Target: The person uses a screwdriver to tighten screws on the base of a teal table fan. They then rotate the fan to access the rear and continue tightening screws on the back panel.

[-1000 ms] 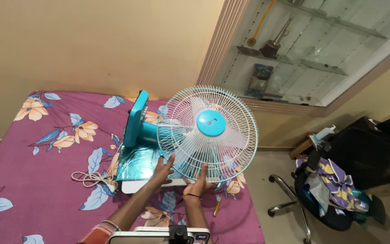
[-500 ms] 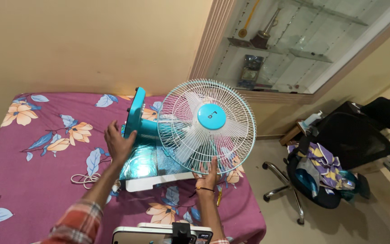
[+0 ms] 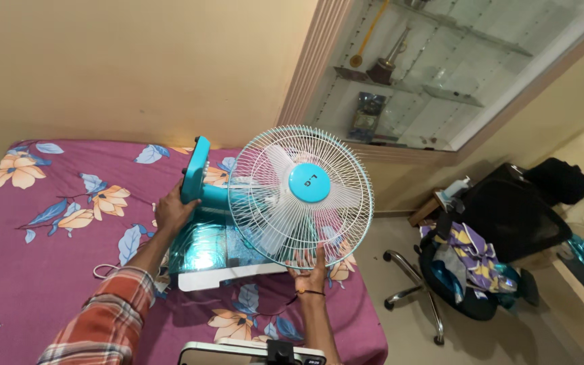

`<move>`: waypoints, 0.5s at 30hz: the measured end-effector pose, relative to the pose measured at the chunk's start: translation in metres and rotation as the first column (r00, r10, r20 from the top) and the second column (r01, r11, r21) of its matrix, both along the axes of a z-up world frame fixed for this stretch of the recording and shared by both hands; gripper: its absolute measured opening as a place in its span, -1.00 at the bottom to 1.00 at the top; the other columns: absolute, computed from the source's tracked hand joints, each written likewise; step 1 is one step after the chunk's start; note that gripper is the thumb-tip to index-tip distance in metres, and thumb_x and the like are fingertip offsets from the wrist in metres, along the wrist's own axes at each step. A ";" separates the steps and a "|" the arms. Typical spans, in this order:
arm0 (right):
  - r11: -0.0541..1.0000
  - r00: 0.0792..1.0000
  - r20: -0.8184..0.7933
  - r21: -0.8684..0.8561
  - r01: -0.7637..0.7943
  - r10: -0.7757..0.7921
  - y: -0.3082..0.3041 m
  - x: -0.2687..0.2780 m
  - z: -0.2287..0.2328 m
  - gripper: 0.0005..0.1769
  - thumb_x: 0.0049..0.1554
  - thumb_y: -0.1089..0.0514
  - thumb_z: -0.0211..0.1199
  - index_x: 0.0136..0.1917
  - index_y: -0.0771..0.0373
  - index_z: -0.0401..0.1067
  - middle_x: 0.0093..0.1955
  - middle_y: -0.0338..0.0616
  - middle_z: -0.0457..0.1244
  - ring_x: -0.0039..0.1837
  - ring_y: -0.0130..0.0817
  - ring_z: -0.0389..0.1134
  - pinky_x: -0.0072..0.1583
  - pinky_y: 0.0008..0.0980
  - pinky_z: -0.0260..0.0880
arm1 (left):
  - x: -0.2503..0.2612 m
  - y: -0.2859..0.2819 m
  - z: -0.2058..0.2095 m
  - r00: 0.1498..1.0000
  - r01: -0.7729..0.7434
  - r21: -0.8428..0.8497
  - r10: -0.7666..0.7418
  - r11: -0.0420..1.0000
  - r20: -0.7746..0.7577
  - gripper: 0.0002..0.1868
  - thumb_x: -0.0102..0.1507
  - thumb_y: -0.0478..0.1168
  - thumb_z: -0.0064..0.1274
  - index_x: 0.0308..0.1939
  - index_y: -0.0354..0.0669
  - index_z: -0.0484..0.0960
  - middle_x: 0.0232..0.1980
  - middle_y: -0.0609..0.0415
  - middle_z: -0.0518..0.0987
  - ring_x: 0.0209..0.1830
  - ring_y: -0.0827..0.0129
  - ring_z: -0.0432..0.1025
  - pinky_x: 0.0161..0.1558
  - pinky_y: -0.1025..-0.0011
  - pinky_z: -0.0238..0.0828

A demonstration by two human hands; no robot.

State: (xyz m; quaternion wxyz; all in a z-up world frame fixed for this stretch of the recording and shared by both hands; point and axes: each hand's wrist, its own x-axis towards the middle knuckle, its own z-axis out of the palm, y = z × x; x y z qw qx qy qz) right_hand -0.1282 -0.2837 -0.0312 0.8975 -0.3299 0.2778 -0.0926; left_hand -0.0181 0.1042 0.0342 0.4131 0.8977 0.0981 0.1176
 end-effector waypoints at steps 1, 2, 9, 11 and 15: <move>1.000 1.000 -0.004 0.005 -0.008 0.008 -0.004 0.002 -0.002 0.05 -0.05 -0.36 0.42 0.53 0.08 0.10 0.46 -0.07 0.08 0.48 0.05 0.18 0.21 0.40 0.34 | -0.006 -0.002 0.001 1.000 -0.010 0.005 0.010 1.000 0.009 -0.14 0.09 0.06 0.36 0.47 0.28 0.39 0.03 -0.07 0.69 0.04 -0.07 0.57 0.08 -0.02 0.50; 1.000 1.000 -0.008 0.009 -0.016 0.016 -0.009 0.004 -0.003 0.03 -0.07 -0.35 0.41 0.52 0.02 0.10 0.45 -0.08 0.08 0.48 0.04 0.17 0.21 0.42 0.33 | -0.013 -0.003 0.002 1.000 -0.020 0.011 0.020 1.000 0.018 -0.14 0.10 0.07 0.34 0.48 0.28 0.38 0.02 -0.07 0.69 0.02 -0.08 0.57 0.07 -0.02 0.50; 0.995 0.995 0.007 -0.006 -0.102 0.102 -0.030 0.019 0.016 -0.07 -0.13 -0.34 0.42 0.41 -0.01 0.25 0.43 -0.18 0.13 0.43 -0.02 0.17 0.19 0.44 0.28 | -0.067 -0.023 0.003 0.979 -0.119 0.079 0.103 0.990 0.173 -0.13 0.13 0.15 0.27 0.49 0.12 0.32 0.02 -0.17 0.67 -0.11 -0.17 0.57 -0.09 -0.05 0.52; 0.995 0.995 0.007 0.012 -0.096 0.096 -0.031 0.020 0.027 -0.11 -0.06 -0.33 0.41 0.42 0.03 0.25 0.46 -0.09 0.12 0.46 0.01 0.16 0.22 0.40 0.29 | -0.082 -0.026 0.003 0.990 -0.108 0.068 0.101 0.992 0.099 -0.12 0.16 0.16 0.24 0.53 0.16 0.29 -0.11 -0.19 0.68 -0.12 -0.12 0.59 -0.09 -0.02 0.53; 0.996 0.997 -0.011 -0.035 -0.077 0.076 -0.022 0.012 0.048 -0.18 -0.04 -0.29 0.35 0.44 -0.14 0.23 0.50 -0.09 0.07 0.50 0.04 0.15 0.24 0.37 0.31 | -0.103 -0.038 0.004 0.969 -0.123 0.037 0.112 0.992 0.219 -0.11 0.16 0.15 0.24 0.52 0.11 0.27 -0.08 -0.20 0.67 -0.18 -0.12 0.60 -0.17 0.00 0.55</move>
